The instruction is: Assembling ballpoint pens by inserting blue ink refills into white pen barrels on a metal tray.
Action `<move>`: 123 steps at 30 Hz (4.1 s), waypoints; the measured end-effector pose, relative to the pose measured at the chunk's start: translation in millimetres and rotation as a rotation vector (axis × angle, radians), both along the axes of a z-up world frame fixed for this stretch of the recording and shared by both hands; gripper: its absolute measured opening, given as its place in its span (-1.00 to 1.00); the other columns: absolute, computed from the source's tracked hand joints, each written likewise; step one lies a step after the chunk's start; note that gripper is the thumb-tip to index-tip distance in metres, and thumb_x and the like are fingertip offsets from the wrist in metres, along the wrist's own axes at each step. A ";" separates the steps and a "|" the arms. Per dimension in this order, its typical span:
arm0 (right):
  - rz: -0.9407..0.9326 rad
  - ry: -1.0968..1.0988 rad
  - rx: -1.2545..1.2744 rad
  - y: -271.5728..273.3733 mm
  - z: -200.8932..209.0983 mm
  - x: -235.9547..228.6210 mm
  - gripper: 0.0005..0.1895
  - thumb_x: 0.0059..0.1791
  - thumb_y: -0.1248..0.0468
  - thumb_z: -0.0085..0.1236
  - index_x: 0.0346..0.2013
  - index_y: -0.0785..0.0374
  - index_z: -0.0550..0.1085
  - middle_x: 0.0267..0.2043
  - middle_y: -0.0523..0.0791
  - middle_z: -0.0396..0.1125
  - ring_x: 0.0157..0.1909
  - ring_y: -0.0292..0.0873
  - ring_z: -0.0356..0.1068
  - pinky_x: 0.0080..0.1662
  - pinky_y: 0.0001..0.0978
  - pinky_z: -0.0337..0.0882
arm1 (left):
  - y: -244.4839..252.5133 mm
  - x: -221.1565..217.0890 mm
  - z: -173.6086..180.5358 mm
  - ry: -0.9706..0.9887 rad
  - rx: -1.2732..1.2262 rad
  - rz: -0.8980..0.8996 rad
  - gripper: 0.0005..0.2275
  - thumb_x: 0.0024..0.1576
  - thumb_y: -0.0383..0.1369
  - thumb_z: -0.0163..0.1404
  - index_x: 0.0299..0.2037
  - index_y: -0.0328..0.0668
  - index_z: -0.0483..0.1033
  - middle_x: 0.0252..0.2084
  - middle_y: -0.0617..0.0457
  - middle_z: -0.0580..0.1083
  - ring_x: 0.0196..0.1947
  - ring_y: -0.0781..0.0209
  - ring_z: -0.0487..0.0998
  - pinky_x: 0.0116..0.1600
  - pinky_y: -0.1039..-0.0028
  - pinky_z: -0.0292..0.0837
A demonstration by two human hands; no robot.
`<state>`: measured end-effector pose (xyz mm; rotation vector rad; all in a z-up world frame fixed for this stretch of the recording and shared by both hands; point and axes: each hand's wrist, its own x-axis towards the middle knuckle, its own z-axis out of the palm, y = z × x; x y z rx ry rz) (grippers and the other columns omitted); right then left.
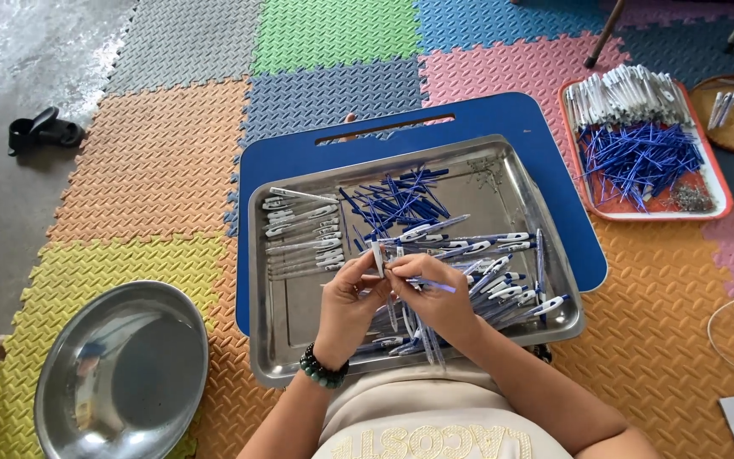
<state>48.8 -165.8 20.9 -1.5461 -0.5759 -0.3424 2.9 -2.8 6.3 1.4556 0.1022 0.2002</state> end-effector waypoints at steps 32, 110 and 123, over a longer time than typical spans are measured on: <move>0.400 0.903 0.257 -8.0 -8.8 74.5 -0.81 0.13 0.30 0.41 -0.12 0.42 0.65 -0.37 0.03 0.50 -0.38 -0.19 0.55 -0.31 -0.39 0.67 | 25.5 1.8 5.6 0.208 0.084 -0.161 -0.56 0.28 -0.55 0.24 0.40 -0.25 0.58 0.09 -0.15 0.69 -0.17 0.19 0.72 -0.18 0.25 0.86; -0.421 0.331 -0.047 -148.7 -85.5 195.4 -0.90 0.38 0.33 0.05 0.09 0.29 0.50 -0.16 0.07 0.58 -0.26 -0.06 0.63 -0.18 -0.28 0.72 | 163.4 132.4 -103.2 -0.021 1.561 0.253 -0.56 0.47 0.02 -0.03 0.50 0.18 0.52 0.59 -0.16 0.33 0.61 -0.34 0.26 0.53 -0.53 -0.01; -0.326 0.406 0.048 -148.1 -83.2 185.5 -0.82 0.35 0.25 0.20 0.08 0.36 0.50 -0.20 0.05 0.54 -0.32 -0.16 0.58 -0.26 -0.35 0.70 | 155.5 111.2 -126.8 0.045 1.510 0.501 -0.56 0.49 0.08 -0.14 0.48 0.21 0.40 0.62 -0.07 0.29 0.69 -0.19 0.14 0.62 -0.45 -0.30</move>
